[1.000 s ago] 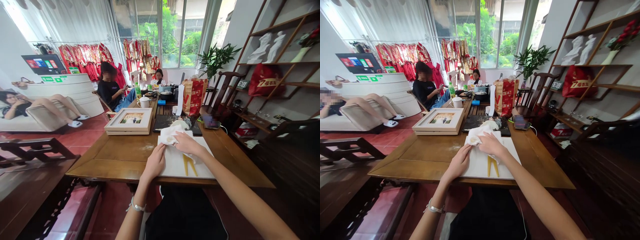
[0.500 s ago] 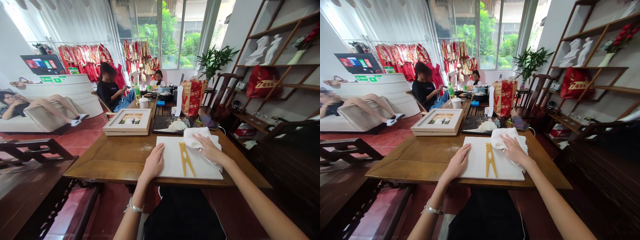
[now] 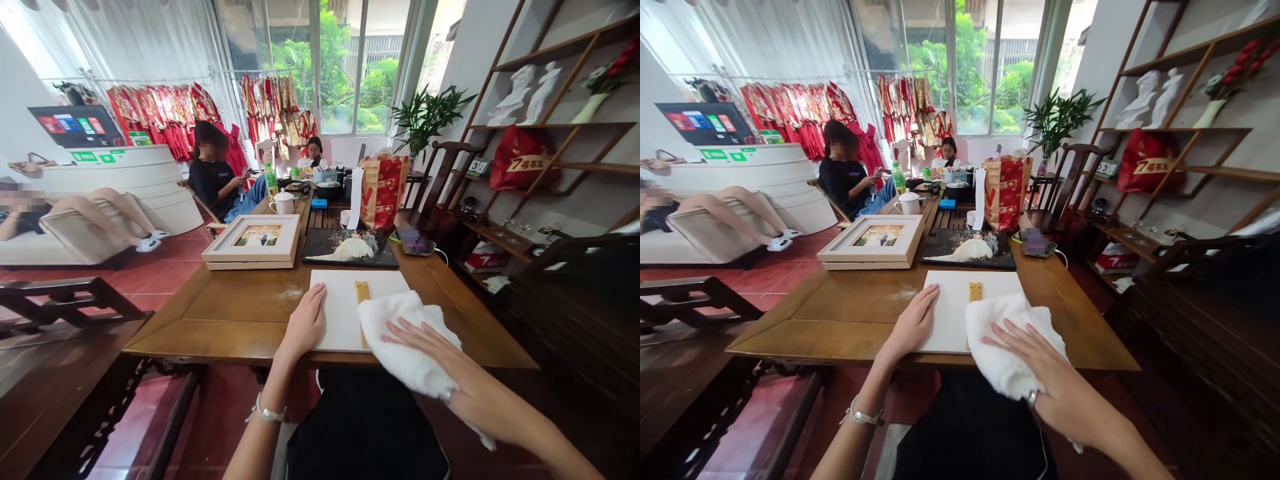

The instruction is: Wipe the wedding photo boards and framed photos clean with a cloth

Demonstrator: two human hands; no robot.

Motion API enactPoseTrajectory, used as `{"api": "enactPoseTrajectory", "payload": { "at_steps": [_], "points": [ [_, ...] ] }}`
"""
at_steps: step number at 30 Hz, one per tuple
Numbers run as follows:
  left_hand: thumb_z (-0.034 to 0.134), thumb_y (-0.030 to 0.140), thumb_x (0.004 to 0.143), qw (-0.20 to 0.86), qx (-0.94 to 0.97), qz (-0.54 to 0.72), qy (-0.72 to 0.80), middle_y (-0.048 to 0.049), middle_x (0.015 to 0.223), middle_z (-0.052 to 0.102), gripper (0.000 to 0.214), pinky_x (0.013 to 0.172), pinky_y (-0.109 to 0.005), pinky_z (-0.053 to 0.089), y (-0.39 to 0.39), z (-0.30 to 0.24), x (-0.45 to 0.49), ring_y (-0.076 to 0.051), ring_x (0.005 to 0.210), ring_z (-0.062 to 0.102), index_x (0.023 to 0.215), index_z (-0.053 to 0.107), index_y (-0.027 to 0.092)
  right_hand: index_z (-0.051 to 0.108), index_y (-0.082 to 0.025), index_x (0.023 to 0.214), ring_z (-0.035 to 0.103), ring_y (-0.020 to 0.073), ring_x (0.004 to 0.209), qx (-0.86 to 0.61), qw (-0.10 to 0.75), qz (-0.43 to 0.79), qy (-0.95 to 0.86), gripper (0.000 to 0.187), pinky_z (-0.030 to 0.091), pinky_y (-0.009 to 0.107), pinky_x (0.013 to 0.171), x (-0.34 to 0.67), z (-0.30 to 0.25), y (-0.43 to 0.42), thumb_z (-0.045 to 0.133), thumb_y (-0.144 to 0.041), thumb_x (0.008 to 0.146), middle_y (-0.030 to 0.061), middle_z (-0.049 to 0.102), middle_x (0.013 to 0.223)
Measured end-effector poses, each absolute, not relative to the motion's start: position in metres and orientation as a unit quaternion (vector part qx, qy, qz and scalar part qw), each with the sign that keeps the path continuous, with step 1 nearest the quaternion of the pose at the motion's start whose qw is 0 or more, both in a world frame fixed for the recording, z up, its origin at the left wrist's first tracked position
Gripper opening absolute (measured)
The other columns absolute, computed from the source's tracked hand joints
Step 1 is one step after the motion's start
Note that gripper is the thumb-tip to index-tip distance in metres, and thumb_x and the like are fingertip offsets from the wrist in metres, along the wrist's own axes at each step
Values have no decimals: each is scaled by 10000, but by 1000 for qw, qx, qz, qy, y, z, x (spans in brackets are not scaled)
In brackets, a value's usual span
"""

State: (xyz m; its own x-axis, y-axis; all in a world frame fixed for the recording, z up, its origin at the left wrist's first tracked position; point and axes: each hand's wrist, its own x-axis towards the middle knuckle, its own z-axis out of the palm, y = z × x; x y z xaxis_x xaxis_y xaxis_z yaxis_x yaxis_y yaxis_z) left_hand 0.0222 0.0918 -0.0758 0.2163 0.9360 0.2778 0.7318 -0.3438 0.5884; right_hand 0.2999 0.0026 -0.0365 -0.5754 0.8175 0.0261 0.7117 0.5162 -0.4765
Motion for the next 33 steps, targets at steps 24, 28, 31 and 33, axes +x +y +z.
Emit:
{"api": "enactPoseTrajectory", "payload": {
  "at_steps": [24, 28, 31, 33],
  "points": [
    [319, 133, 876, 171, 764, 298, 546, -76, 1421, 419, 436, 1128, -368, 284, 92, -77, 22, -175, 1339, 345, 1282, 477, 152, 111, -364, 1450, 28, 194, 1393, -421, 138, 146, -884, 890, 47, 506, 1134, 278, -43, 37, 379, -35, 668, -102, 115, 1524],
    [326, 132, 877, 171, 764, 311, 539, -66, 1415, 430, 431, 1121, -382, 298, 92, -77, 21, -179, 1337, 350, 1276, 483, 176, 140, -388, 1443, 97, 208, 1387, -434, 115, 179, -875, 707, 87, 491, 1139, 296, -40, 16, 382, -138, 827, -94, 155, 1516],
    [324, 136, 878, 172, 764, 308, 541, -74, 1418, 425, 433, 1124, -385, 293, 92, -77, 21, -184, 1338, 348, 1281, 480, 163, 155, -351, 1450, 141, 214, 1379, -464, 133, 182, -857, 600, 116, 478, 1137, 310, -42, 31, 358, -237, 897, -58, 204, 1508],
    [330, 138, 878, 172, 763, 312, 540, -70, 1417, 427, 432, 1123, -387, 296, 92, -78, 21, -183, 1336, 351, 1281, 482, 171, 166, -308, 1456, 138, 222, 1378, -489, 142, 176, -843, 583, 127, 477, 1135, 315, -45, 53, 356, -282, 906, -30, 208, 1508]
  ]
}}
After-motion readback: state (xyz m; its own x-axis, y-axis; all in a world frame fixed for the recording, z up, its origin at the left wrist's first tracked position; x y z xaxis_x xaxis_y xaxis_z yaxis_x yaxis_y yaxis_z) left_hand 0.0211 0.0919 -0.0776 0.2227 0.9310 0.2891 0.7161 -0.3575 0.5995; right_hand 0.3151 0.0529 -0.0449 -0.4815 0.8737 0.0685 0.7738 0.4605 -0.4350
